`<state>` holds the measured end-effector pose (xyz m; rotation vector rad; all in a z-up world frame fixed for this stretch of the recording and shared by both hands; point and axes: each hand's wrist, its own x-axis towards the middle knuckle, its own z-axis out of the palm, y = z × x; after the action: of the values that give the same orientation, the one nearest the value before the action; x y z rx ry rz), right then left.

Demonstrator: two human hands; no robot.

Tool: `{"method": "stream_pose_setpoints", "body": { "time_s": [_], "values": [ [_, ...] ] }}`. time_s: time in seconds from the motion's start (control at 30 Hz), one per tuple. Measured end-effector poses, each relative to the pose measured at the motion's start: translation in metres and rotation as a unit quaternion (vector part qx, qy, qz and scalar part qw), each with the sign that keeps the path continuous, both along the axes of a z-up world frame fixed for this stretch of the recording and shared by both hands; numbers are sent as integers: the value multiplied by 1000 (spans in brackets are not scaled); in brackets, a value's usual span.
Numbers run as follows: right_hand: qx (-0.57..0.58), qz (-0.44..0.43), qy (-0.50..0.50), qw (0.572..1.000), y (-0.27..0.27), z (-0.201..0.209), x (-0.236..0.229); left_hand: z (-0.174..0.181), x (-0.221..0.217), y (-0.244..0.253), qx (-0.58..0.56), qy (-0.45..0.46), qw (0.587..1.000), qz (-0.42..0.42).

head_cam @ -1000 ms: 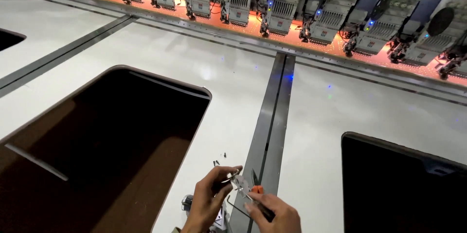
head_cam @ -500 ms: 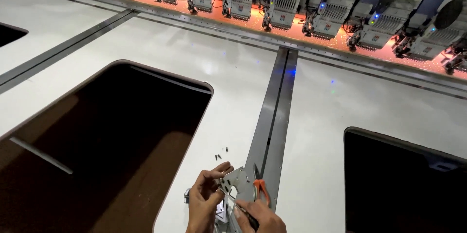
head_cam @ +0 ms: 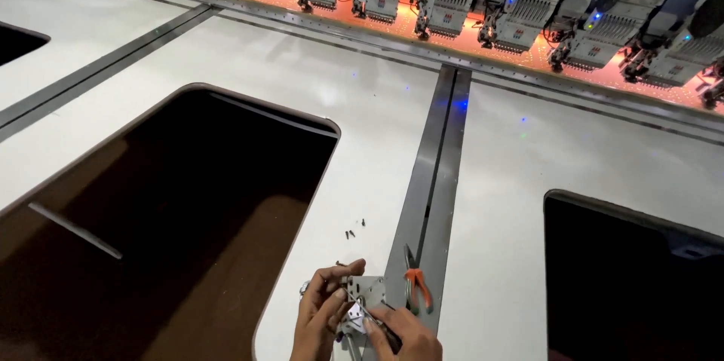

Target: Reinstalling and adjusting components on an industrial multi-head embroidery machine, including handling screws and threading.

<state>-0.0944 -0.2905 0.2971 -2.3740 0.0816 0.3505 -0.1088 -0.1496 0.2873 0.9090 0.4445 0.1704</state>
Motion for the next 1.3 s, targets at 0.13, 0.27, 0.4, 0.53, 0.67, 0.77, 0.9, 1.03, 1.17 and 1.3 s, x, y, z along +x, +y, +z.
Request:
{"method": "stream_pose_setpoints", "body": {
  "time_s": [0.13, 0.27, 0.4, 0.53, 0.67, 0.77, 0.9, 1.03, 1.17, 1.3],
  "values": [
    [-3, -4, -57, 998, 12, -32, 6, -1, -3, 19, 82, 82, 992, -43],
    [58, -60, 107, 991, 36, -14, -1, -30, 3, 54, 135, -11, 990, -28],
    [92, -106, 176, 974, 60, -11, -4, -22, 3, 89, 218, 35, 972, -73],
    [65, -118, 125, 983, 80, -19, -20, -26, 8, 115, 242, -30, 964, -106],
    [-118, -64, -206, 969, 98, -35, -45, -19, 11, 127, 254, -38, 959, -124],
    [35, -168, -151, 974, 98, -23, -31, -30, 19, 137, 229, -62, 962, -137],
    [440, -388, 90, 805, 90, 13, -10, -28, 24, 147, 215, -88, 956, -177],
    [429, -383, 123, 809, 76, -3, 5, -34, 26, 143, 226, -101, 950, -192],
    [266, -213, 155, 927, 70, -10, 19, -43, 37, 140, 194, -18, 971, -140],
    [119, -128, 94, 980, 62, -28, 43, -61, 53, 136, 208, -24, 973, -97]
  ]
}}
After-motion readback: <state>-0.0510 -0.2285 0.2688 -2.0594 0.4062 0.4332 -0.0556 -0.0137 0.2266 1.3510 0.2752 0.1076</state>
